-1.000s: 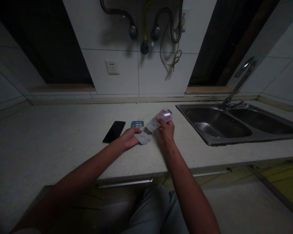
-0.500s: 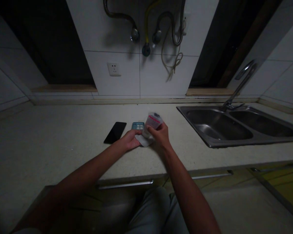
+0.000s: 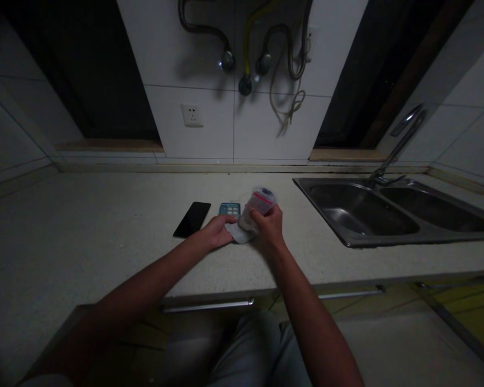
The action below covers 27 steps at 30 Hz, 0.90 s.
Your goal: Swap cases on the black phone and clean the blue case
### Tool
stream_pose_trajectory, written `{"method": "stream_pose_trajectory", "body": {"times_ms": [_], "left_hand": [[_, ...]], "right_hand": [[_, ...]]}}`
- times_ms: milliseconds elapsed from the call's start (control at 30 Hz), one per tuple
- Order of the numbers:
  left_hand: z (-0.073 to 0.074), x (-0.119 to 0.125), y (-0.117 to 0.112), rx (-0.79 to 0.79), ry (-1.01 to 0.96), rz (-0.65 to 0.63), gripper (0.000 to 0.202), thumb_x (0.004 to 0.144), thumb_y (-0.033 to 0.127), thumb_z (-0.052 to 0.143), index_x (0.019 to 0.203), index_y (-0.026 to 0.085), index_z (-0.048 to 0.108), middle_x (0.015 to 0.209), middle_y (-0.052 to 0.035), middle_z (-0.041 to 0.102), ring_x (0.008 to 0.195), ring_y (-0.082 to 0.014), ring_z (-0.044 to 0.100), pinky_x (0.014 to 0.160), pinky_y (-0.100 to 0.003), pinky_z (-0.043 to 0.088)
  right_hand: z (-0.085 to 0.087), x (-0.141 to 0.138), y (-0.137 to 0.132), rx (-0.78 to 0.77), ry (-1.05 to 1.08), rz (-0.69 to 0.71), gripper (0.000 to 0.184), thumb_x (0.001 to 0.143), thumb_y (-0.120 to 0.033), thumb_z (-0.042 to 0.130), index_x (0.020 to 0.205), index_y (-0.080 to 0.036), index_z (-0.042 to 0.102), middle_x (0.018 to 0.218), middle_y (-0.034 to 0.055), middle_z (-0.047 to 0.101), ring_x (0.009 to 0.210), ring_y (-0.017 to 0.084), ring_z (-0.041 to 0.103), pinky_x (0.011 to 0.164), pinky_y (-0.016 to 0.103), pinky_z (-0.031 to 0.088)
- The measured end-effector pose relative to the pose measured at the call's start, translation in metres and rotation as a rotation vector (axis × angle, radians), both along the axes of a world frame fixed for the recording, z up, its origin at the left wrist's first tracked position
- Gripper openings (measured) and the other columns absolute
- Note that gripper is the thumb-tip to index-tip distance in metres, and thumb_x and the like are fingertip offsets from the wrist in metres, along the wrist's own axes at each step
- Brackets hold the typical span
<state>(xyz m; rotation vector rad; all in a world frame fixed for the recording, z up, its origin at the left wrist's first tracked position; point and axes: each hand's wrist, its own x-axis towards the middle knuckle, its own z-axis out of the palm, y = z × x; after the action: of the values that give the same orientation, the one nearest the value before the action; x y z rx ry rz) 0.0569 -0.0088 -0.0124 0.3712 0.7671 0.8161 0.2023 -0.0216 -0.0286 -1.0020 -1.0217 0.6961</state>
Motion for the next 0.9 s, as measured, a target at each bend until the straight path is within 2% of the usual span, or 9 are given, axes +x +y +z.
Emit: {"method": "stream_pose_trajectory", "body": {"times_ms": [167, 300, 400, 500, 700, 800, 900], "left_hand": [[0.003, 0.002, -0.001, 0.000, 0.042, -0.001, 0.026, 0.079, 0.000, 0.040, 0.096, 0.011, 0.057, 0.077, -0.0100, 0.067, 0.068, -0.0200, 0.068, 0.070, -0.034, 0.056], [0.006, 0.000, 0.000, -0.036, 0.044, -0.014, 0.025, 0.078, 0.004, 0.043, 0.096, 0.012, 0.059, 0.075, -0.0097, 0.068, 0.065, -0.0201, 0.067, 0.065, -0.032, 0.054], [0.008, -0.003, 0.004, -0.002, 0.034, 0.013, 0.015, 0.081, 0.014, 0.047, 0.087, 0.013, 0.061, 0.065, -0.0070, 0.064, 0.055, -0.0186, 0.062, 0.058, -0.030, 0.051], [0.009, -0.007, 0.008, 0.111, 0.043, 0.050, 0.018, 0.085, 0.028, 0.049, 0.082, 0.015, 0.061, 0.058, -0.0037, 0.060, 0.046, -0.0164, 0.056, 0.048, -0.027, 0.046], [0.010, -0.013, 0.009, 0.181, 0.188, -0.163, 0.034, 0.092, 0.043, 0.044, 0.077, 0.016, 0.060, 0.044, 0.0014, 0.047, 0.034, -0.0110, 0.039, 0.036, -0.021, 0.031], [0.011, -0.012, 0.005, 0.194, 0.301, -0.245, 0.045, 0.096, 0.050, 0.038, 0.071, 0.018, 0.056, 0.042, 0.0017, 0.044, 0.031, -0.0100, 0.037, 0.036, -0.021, 0.029], [0.012, -0.011, 0.004, 0.228, 0.321, -0.245, 0.051, 0.096, 0.056, 0.037, 0.069, 0.018, 0.056, 0.043, 0.0012, 0.044, 0.031, -0.0100, 0.038, 0.037, -0.022, 0.029]], "right_hand": [[0.005, -0.002, 0.003, 0.018, 0.130, 0.003, 0.037, 0.060, -0.030, 0.080, 0.092, -0.017, 0.067, 0.085, 0.0053, 0.075, 0.077, 0.023, 0.071, 0.078, 0.040, 0.057], [0.012, 0.002, 0.006, 0.057, 0.385, 0.023, 0.037, 0.059, -0.029, 0.079, 0.092, -0.020, 0.064, 0.080, -0.0003, 0.072, 0.072, 0.020, 0.071, 0.075, 0.036, 0.058], [0.012, 0.011, 0.010, 0.031, 0.561, 0.029, 0.035, 0.058, -0.030, 0.079, 0.088, -0.022, 0.063, 0.079, -0.0020, 0.071, 0.075, 0.020, 0.071, 0.074, 0.035, 0.060], [0.006, 0.020, 0.015, 0.014, 0.665, 0.063, 0.032, 0.060, -0.032, 0.079, 0.086, -0.024, 0.063, 0.085, -0.0018, 0.072, 0.081, 0.020, 0.071, 0.079, 0.037, 0.060], [-0.003, 0.022, 0.021, -0.006, 0.643, 0.190, 0.030, 0.063, -0.037, 0.080, 0.086, -0.026, 0.063, 0.088, -0.0015, 0.072, 0.085, 0.020, 0.071, 0.084, 0.041, 0.059], [-0.004, 0.020, 0.021, 0.020, 0.641, 0.164, 0.034, 0.062, -0.035, 0.081, 0.088, -0.026, 0.062, 0.089, -0.0021, 0.072, 0.087, 0.019, 0.070, 0.087, 0.041, 0.057], [-0.003, 0.018, 0.021, 0.054, 0.561, 0.092, 0.036, 0.065, -0.040, 0.078, 0.093, -0.025, 0.061, 0.090, -0.0008, 0.071, 0.087, 0.019, 0.070, 0.085, 0.038, 0.057]]}}
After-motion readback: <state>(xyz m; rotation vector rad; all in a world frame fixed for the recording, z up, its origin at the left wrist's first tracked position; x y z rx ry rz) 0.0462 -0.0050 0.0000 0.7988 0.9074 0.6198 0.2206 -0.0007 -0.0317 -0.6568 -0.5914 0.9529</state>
